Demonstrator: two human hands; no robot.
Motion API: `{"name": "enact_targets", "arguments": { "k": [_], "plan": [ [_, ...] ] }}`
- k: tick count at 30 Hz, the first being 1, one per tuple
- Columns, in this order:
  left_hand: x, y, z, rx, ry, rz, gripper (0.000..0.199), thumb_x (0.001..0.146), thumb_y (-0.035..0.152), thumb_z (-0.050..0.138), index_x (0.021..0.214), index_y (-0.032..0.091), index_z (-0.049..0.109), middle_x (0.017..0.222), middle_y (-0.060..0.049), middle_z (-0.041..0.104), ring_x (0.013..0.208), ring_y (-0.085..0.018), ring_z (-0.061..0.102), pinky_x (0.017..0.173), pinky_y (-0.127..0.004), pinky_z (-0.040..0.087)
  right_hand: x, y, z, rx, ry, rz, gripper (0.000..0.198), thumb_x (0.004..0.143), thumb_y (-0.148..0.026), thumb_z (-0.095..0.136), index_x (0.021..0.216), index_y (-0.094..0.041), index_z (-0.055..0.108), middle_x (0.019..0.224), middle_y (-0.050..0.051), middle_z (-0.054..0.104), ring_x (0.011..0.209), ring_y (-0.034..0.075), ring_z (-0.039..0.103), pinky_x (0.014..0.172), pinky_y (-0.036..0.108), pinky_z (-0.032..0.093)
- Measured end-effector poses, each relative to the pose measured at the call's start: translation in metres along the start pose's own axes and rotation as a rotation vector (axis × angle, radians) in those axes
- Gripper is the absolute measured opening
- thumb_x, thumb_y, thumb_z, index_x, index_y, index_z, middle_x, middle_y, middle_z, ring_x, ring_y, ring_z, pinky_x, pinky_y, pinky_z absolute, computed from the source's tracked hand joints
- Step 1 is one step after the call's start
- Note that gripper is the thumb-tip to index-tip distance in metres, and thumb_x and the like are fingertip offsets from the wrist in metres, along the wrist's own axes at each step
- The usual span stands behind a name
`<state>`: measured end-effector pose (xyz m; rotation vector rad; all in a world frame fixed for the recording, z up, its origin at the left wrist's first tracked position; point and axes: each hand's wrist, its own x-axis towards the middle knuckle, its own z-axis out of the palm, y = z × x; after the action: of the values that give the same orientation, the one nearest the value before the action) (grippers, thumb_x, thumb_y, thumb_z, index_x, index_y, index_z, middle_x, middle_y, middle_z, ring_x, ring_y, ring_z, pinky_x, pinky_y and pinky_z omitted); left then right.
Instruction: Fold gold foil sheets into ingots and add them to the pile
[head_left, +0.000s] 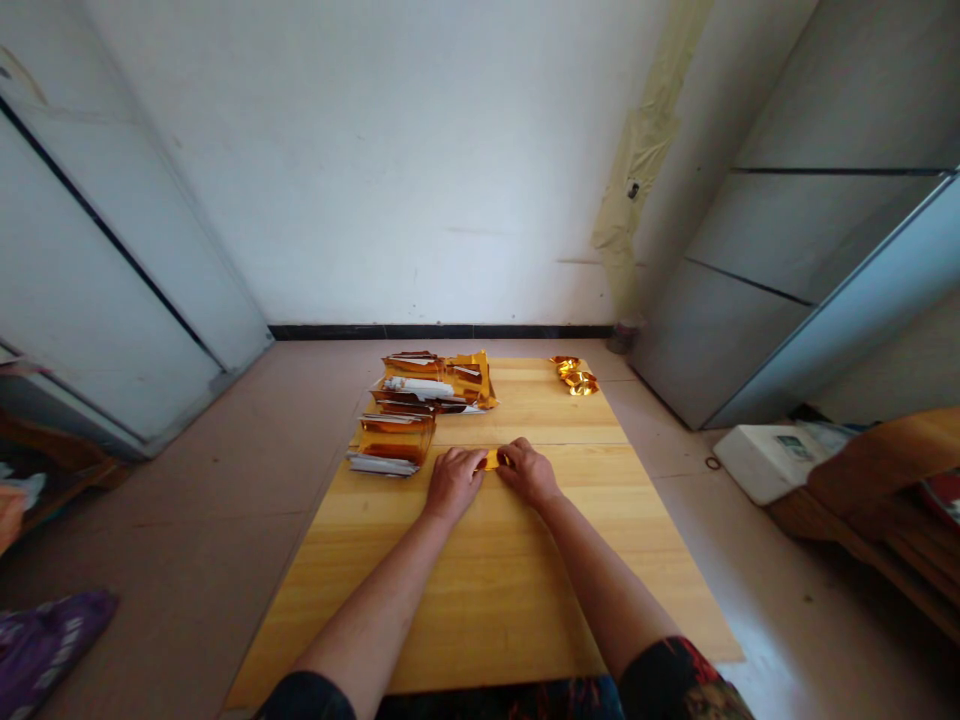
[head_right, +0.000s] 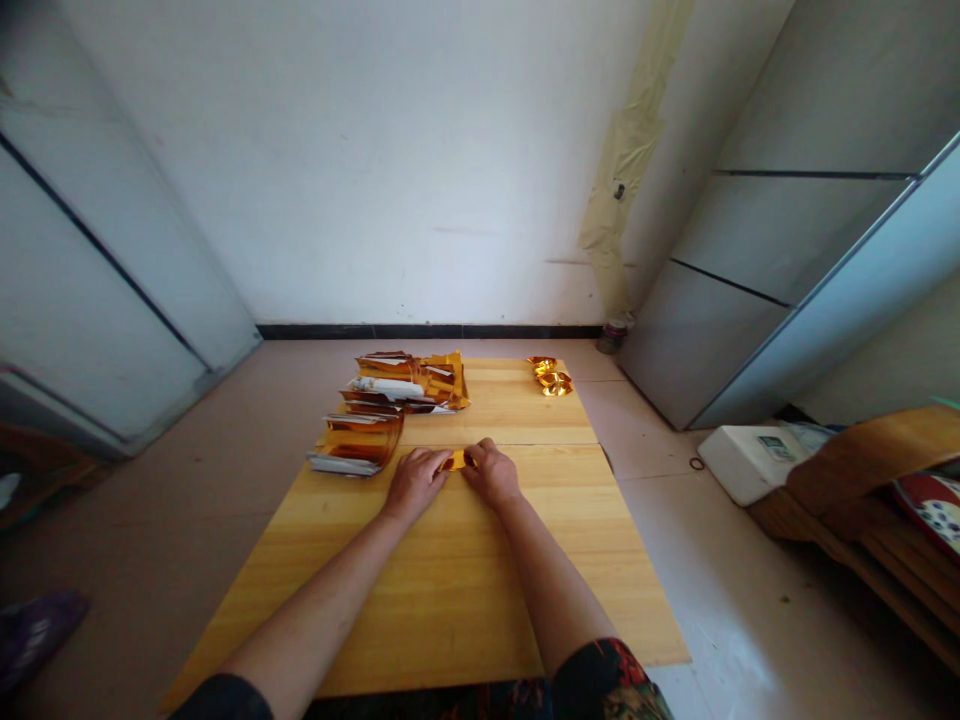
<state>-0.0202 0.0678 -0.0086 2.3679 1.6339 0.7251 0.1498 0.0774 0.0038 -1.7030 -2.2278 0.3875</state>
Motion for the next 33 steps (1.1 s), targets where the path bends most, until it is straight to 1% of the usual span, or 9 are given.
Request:
{"name": "enact_targets", "arguments": {
  "k": [4, 10, 15, 20, 23, 26, 28, 30, 33],
  "plan": [
    [0.001, 0.001, 0.001, 0.029, 0.004, 0.001, 0.031, 0.085, 0.021, 0.05, 0.114, 0.025, 0.059, 0.097, -0.006, 0.068, 0.094, -0.021, 0.055, 0.082, -0.034, 0.04, 0.0, -0.001, 0.001, -0.032, 0.008, -0.016, 0.016, 0.085, -0.031, 0.052, 0.096, -0.027, 0.063, 0.098, 0.0, 0.056, 0.077, 0.01, 0.057, 0.06, 0.02, 0.034],
    [0.0, -0.001, 0.003, 0.03, 0.008, 0.021, 0.039, 0.083, 0.014, 0.048, 0.119, 0.026, 0.056, 0.104, -0.005, 0.067, 0.099, -0.021, 0.054, 0.087, -0.034, 0.04, -0.002, -0.006, 0.0, -0.063, 0.011, -0.004, 0.019, 0.089, -0.032, 0.049, 0.097, -0.027, 0.065, 0.1, 0.001, 0.058, 0.079, 0.01, 0.057, 0.064, 0.018, 0.036],
    [0.001, -0.004, 0.006, 0.013, 0.033, 0.026, 0.041, 0.082, 0.009, 0.046, 0.119, 0.023, 0.056, 0.106, -0.005, 0.067, 0.099, -0.021, 0.055, 0.088, -0.036, 0.043, -0.003, -0.005, 0.007, -0.123, 0.037, -0.052, 0.024, 0.093, -0.033, 0.042, 0.093, -0.027, 0.065, 0.096, 0.001, 0.059, 0.076, 0.009, 0.056, 0.062, 0.018, 0.034],
    [0.003, -0.004, 0.013, -0.167, 0.118, 0.0, 0.043, 0.078, 0.006, 0.045, 0.115, 0.023, 0.058, 0.11, -0.004, 0.065, 0.104, -0.018, 0.057, 0.096, -0.034, 0.043, -0.004, -0.003, 0.013, -0.197, 0.076, -0.15, 0.021, 0.093, -0.026, 0.043, 0.09, -0.023, 0.064, 0.09, 0.004, 0.059, 0.079, 0.012, 0.053, 0.062, 0.02, 0.031],
    [0.005, -0.002, 0.017, -0.332, 0.202, -0.115, 0.037, 0.079, 0.011, 0.047, 0.113, 0.022, 0.056, 0.111, -0.005, 0.065, 0.102, -0.016, 0.059, 0.092, -0.031, 0.047, -0.007, -0.004, 0.012, -0.206, 0.151, -0.175, 0.023, 0.093, -0.025, 0.042, 0.086, -0.022, 0.064, 0.086, 0.006, 0.06, 0.081, 0.014, 0.051, 0.066, 0.021, 0.032],
    [0.007, 0.001, 0.019, -0.461, 0.281, -0.298, 0.026, 0.079, 0.023, 0.052, 0.104, 0.019, 0.056, 0.098, -0.005, 0.067, 0.086, -0.016, 0.064, 0.078, -0.028, 0.051, -0.009, -0.006, 0.009, -0.207, 0.212, -0.155, 0.029, 0.095, -0.027, 0.038, 0.082, -0.022, 0.064, 0.085, 0.006, 0.06, 0.083, 0.016, 0.05, 0.071, 0.023, 0.033],
    [0.008, 0.003, 0.018, -0.476, 0.295, -0.362, 0.02, 0.077, 0.03, 0.055, 0.094, 0.019, 0.057, 0.086, -0.003, 0.067, 0.076, -0.015, 0.063, 0.071, -0.027, 0.051, -0.01, -0.009, 0.007, -0.207, 0.236, -0.137, 0.031, 0.095, -0.027, 0.037, 0.082, -0.022, 0.064, 0.085, 0.006, 0.06, 0.084, 0.016, 0.049, 0.074, 0.023, 0.033],
    [0.008, 0.004, 0.017, -0.422, 0.296, -0.352, 0.014, 0.077, 0.032, 0.054, 0.081, 0.019, 0.057, 0.078, -0.002, 0.065, 0.073, -0.015, 0.061, 0.07, -0.026, 0.049, -0.01, -0.01, 0.006, -0.2, 0.246, -0.12, 0.031, 0.095, -0.027, 0.037, 0.081, -0.022, 0.064, 0.085, 0.006, 0.06, 0.084, 0.016, 0.049, 0.076, 0.024, 0.033],
    [0.008, 0.006, 0.015, -0.322, 0.291, -0.295, 0.018, 0.079, 0.031, 0.05, 0.066, 0.02, 0.053, 0.072, -0.003, 0.061, 0.072, -0.015, 0.058, 0.07, -0.026, 0.046, -0.011, -0.011, 0.006, -0.186, 0.246, -0.099, 0.03, 0.095, -0.025, 0.038, 0.079, -0.022, 0.063, 0.085, 0.006, 0.059, 0.084, 0.016, 0.049, 0.077, 0.024, 0.034]
  ]
}}
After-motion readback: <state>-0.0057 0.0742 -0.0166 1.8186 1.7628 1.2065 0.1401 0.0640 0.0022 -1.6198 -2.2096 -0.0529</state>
